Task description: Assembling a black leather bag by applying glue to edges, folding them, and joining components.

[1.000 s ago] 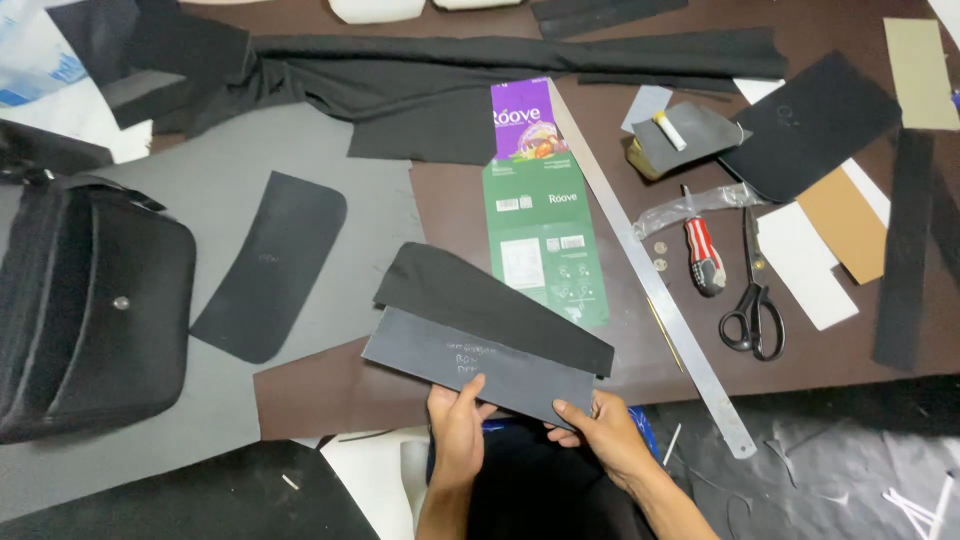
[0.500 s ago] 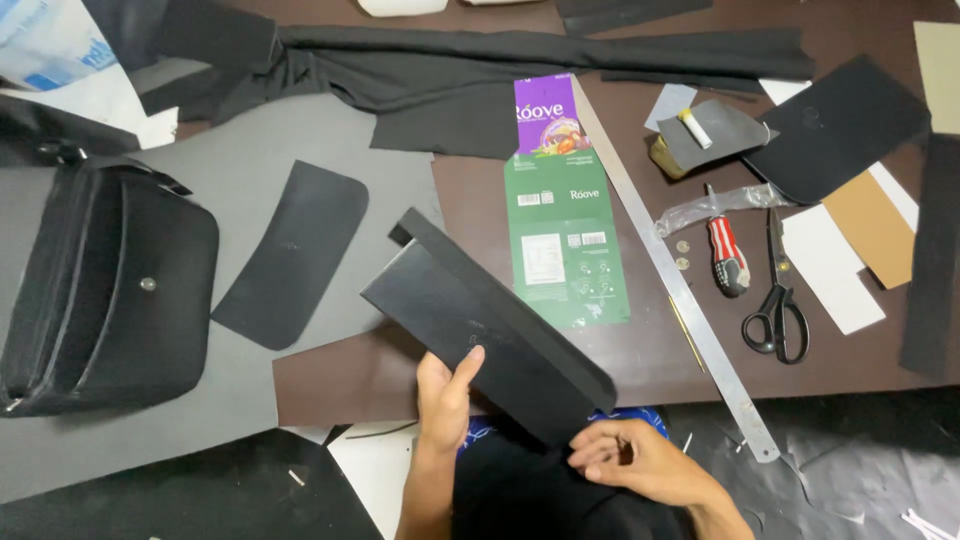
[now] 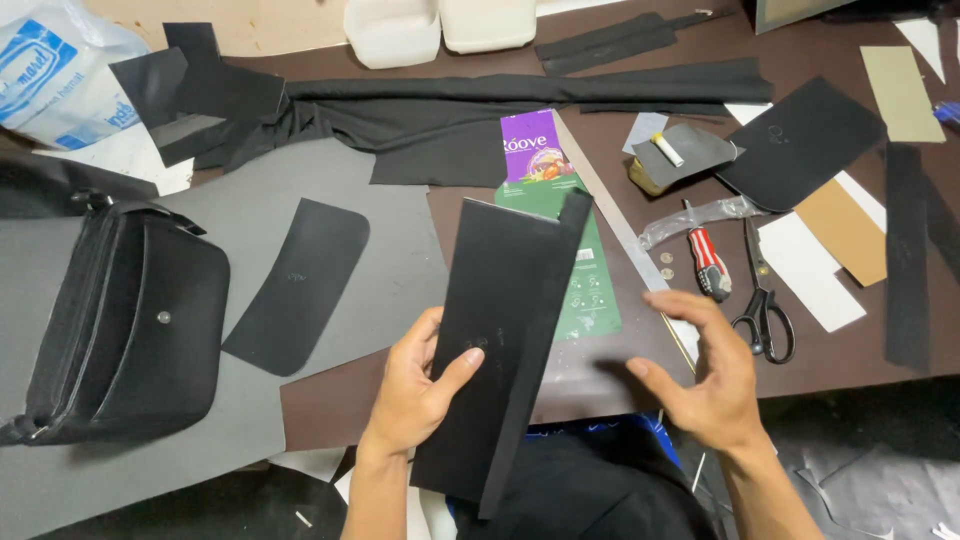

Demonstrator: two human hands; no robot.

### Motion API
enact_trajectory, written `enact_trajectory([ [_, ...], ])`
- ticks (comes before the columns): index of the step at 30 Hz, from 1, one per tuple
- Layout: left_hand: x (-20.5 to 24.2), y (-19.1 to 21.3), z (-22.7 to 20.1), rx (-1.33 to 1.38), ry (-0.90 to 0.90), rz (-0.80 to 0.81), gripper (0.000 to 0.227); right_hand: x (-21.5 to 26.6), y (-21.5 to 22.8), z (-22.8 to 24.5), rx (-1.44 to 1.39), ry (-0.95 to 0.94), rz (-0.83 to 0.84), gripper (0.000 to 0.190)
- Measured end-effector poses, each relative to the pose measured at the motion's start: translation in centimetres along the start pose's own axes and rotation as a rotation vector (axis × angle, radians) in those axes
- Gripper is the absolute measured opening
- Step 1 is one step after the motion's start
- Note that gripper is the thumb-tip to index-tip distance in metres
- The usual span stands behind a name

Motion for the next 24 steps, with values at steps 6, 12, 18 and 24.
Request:
enact_trajectory([
  [6,-2.1,-1.8,-1.6,-0.173,0.092,0.428,0.042,-4.9,1.9,2.3,0.122,0.114,0.096,0.085],
  [12,-9.2,-3.1,-0.7,-0.438,0.16,0.688,0.047,-0.1,0.9,-9.9,-0.19,-0.445,0.268,0.084],
  [18,-14.0,-2.6,12.2,-0.874,0.082,0.553,0.058,3.5,-1.0,-9.3,0.243,-0.595,0.066,0.074],
  [24,-4.1,-7.7,15.4,-0.991,-0.362,0.219,0.056,7.5,-5.8,-9.4,0.614,-0.12,0.131,0.055],
])
Point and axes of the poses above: each hand's wrist, its own x-axis away from the middle knuckle, its own y-axis out of the back of the hand, z = x × y, the point moved 5 cm from there along -x, towards the middle knuckle, and after that the axes turned 3 degrees about x, right-handed, at the moved point
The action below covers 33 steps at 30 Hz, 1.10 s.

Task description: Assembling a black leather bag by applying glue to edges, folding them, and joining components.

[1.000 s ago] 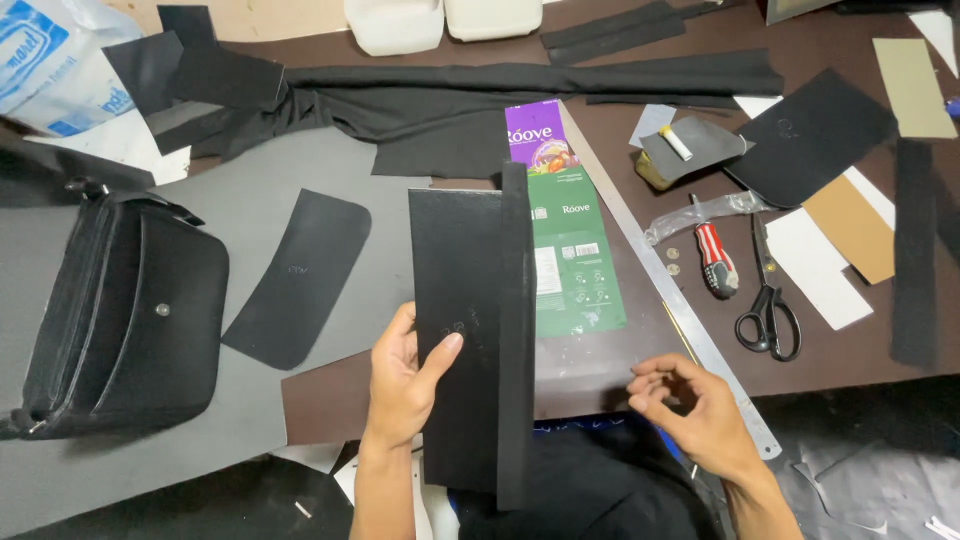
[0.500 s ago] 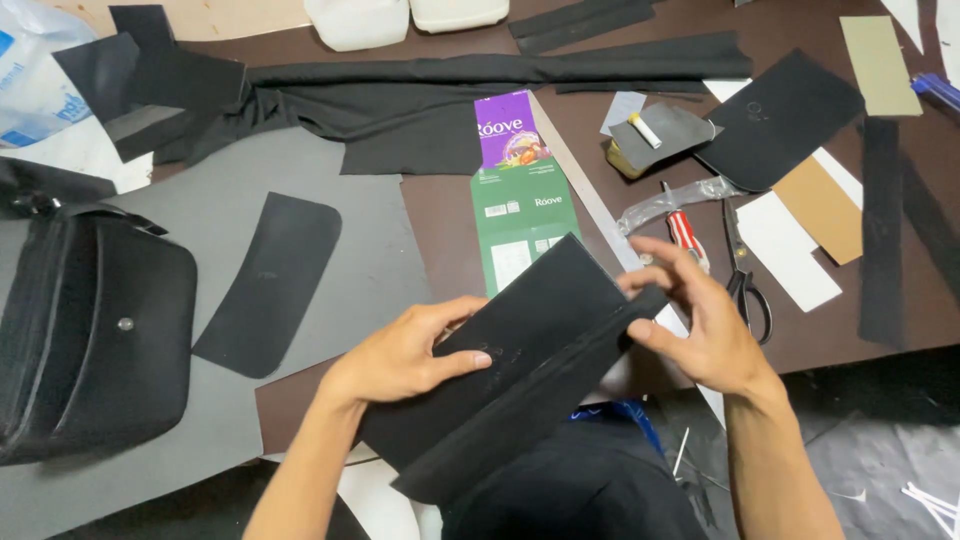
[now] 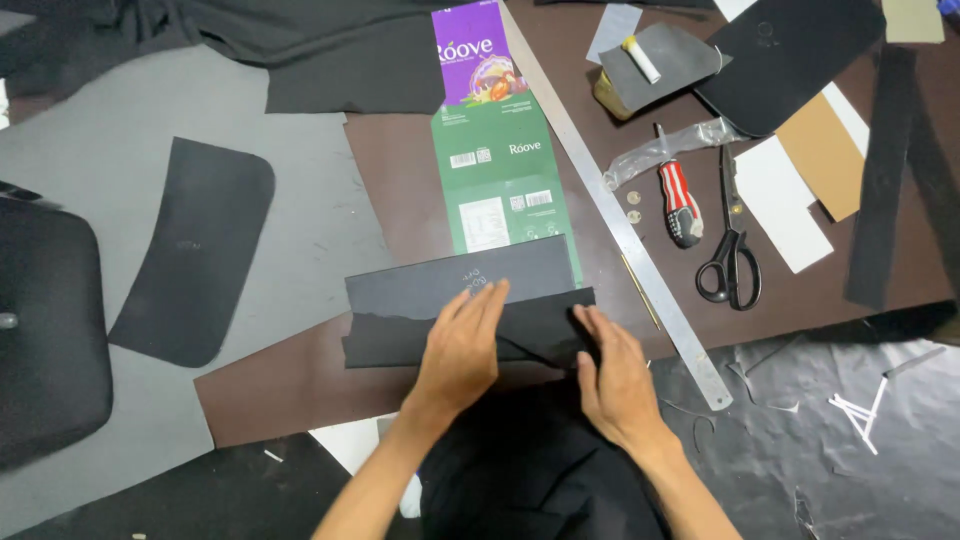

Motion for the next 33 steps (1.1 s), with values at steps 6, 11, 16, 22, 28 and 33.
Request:
enact_trajectory([
  [6,2.5,-2.8,-2.3,0.036,0.003,-0.079,0.067,-0.9,-3.5,1.0,-0.04,0.203,0.092,0.054],
  [11,2.0,-3.8,-2.6,-0.083,-0.019,-0.07,0.063,-2.2,-4.1,1.2,-0.036,0.207,0.112,0.053],
  [16,1.6,-3.9,-2.9,-0.139,0.026,0.029,0.076,-1.9,-5.5,1.9,0.12,0.33,0.061,0.049],
  [22,1.9,-4.6,-2.5,-0.185,0.047,-0.004,0.081,-2.4,-5.1,1.3,0.175,0.304,0.106,0.054],
  [28,1.8,-4.6,-3.2,-0.207,0.057,-0.032,0.082,-1.7,-5.5,0.6,0.23,0.322,0.094,0.056],
  [33,1.3,-4.6,-4.5,-0.203,0.023,-0.007,0.079,-0.9,-5.9,-0.5,0.214,0.31,0.107,0.059],
])
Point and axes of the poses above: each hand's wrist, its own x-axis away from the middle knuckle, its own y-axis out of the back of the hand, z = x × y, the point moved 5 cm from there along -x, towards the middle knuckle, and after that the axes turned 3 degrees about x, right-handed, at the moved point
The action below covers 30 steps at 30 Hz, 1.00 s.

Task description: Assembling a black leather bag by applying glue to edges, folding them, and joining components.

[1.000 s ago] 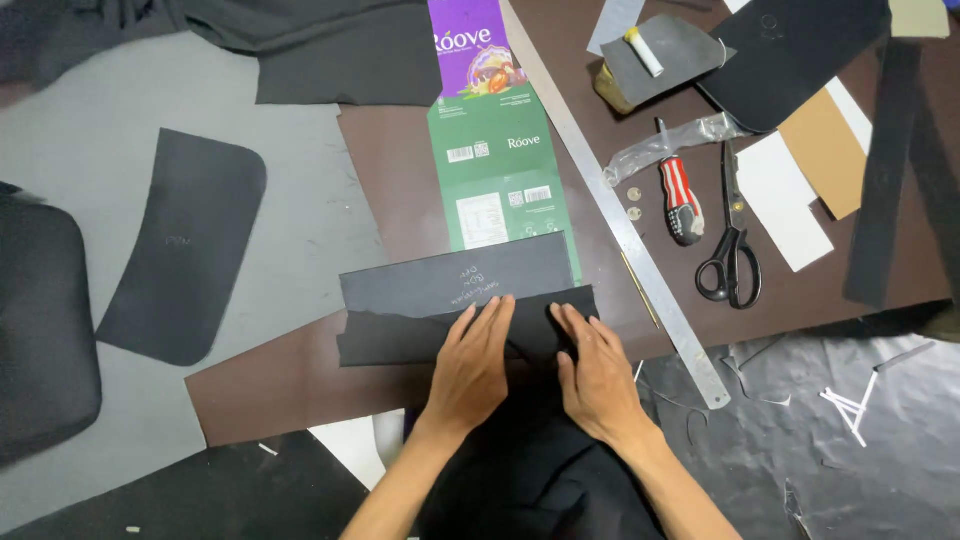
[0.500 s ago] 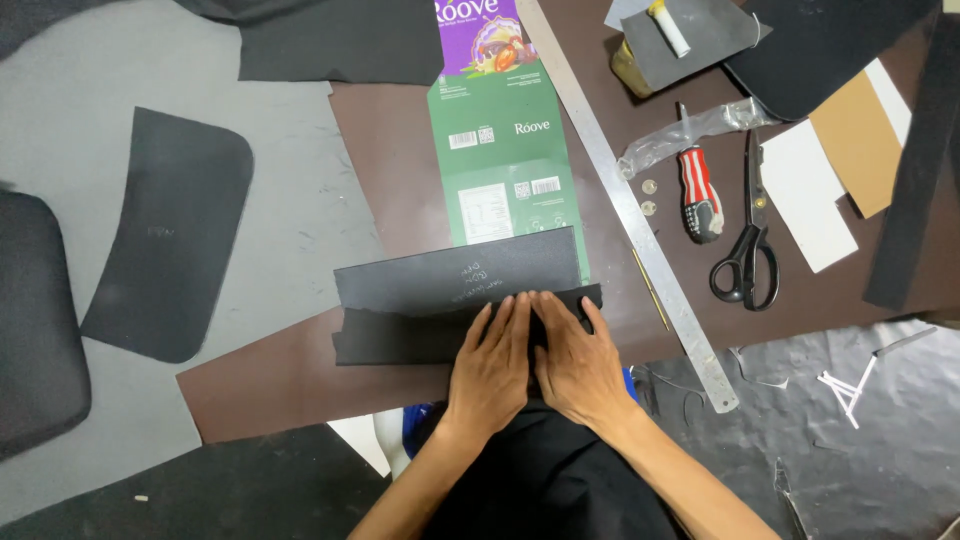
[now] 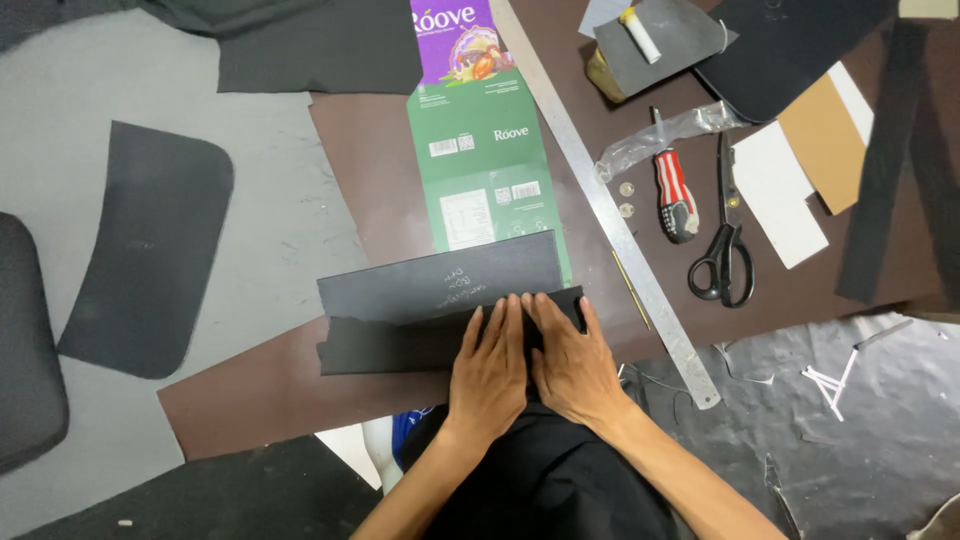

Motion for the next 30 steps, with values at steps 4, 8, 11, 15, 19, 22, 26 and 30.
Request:
enact_trajectory([
  [4,0.1,-0.8,0.2,-0.013,0.01,0.018,0.082,0.8,0.6,-1.8,0.003,-0.085,0.015,0.065],
  [8,0.1,-0.9,0.0,-0.016,-0.002,0.045,0.082,0.8,0.7,-2.3,0.016,-0.062,0.005,0.066],
  [11,0.0,-1.1,0.4,0.038,0.041,0.16,0.091,1.0,0.9,-3.3,-0.029,-0.123,0.051,0.066],
  [15,0.1,-1.2,0.4,0.059,0.057,0.204,0.093,1.3,1.1,-3.9,-0.038,-0.143,0.062,0.063],
  [19,0.0,-1.4,0.5,0.059,0.071,0.207,0.095,1.8,1.0,-4.3,-0.003,-0.138,0.065,0.061],
  [22,-0.1,-1.3,0.5,0.099,0.081,0.235,0.091,0.7,2.3,-4.7,-0.261,-0.234,0.114,0.06],
  [26,-0.2,-1.3,0.4,0.071,0.081,0.215,0.093,-0.6,3.7,-5.1,-0.444,-0.316,-0.002,0.056],
  [30,-0.1,-1.4,0.4,0.101,0.082,0.243,0.091,0.5,0.4,-2.8,-0.187,-0.129,0.066,0.071],
])
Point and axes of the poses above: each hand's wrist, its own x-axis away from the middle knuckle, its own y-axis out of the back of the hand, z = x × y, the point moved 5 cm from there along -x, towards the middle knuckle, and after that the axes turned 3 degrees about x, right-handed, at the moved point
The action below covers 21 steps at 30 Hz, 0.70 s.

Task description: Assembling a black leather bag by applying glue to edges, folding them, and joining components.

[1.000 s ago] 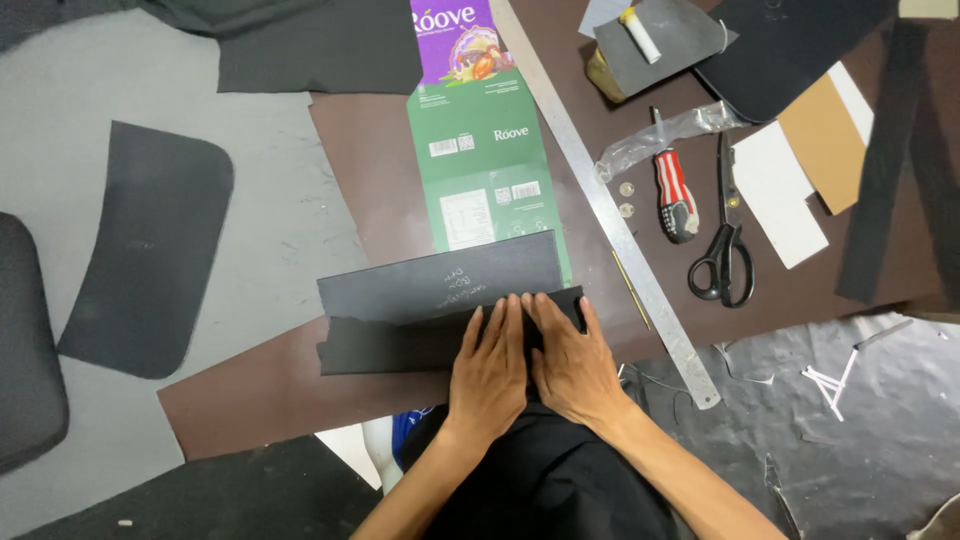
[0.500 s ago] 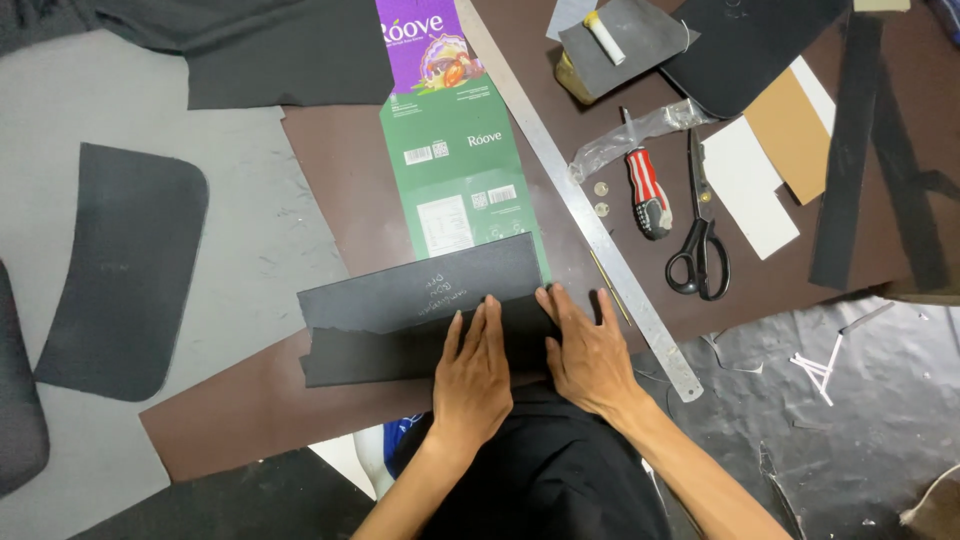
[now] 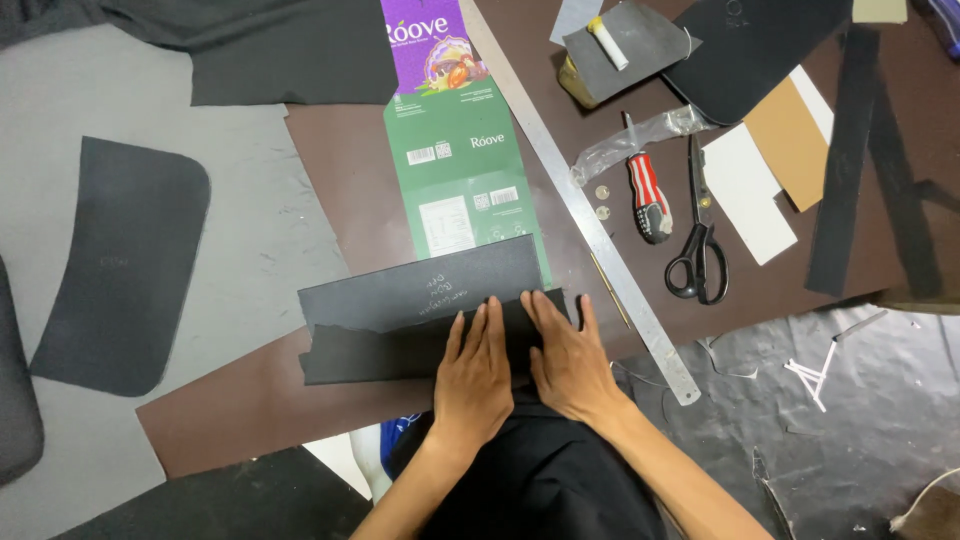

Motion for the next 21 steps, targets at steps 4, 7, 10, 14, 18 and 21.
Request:
enact_trajectory([
  [4,0.2,0.9,-0.1,-0.015,-0.006,-0.046,0.09,-0.4,0.4,0.7,0.03,-0.038,0.077,0.067],
  [7,0.3,0.5,0.2,-0.003,-0.01,-0.101,0.093,-0.8,0.9,1.5,0.077,-0.086,0.03,0.067],
  [10,0.5,0.1,0.4,0.033,0.002,-0.125,0.092,0.4,0.3,0.5,0.112,-0.097,0.002,0.066],
  [14,0.2,0.5,0.2,0.017,-0.01,-0.143,0.092,-0.3,-0.2,1.4,0.097,-0.128,-0.016,0.067],
  [18,0.5,0.1,0.4,0.029,-0.013,-0.148,0.088,-0.1,-1.1,1.8,0.094,0.034,-0.033,0.065],
  [21,0.8,0.2,0.5,0.051,0.001,-0.162,0.089,0.5,-0.1,0.9,0.115,0.058,-0.032,0.062],
])
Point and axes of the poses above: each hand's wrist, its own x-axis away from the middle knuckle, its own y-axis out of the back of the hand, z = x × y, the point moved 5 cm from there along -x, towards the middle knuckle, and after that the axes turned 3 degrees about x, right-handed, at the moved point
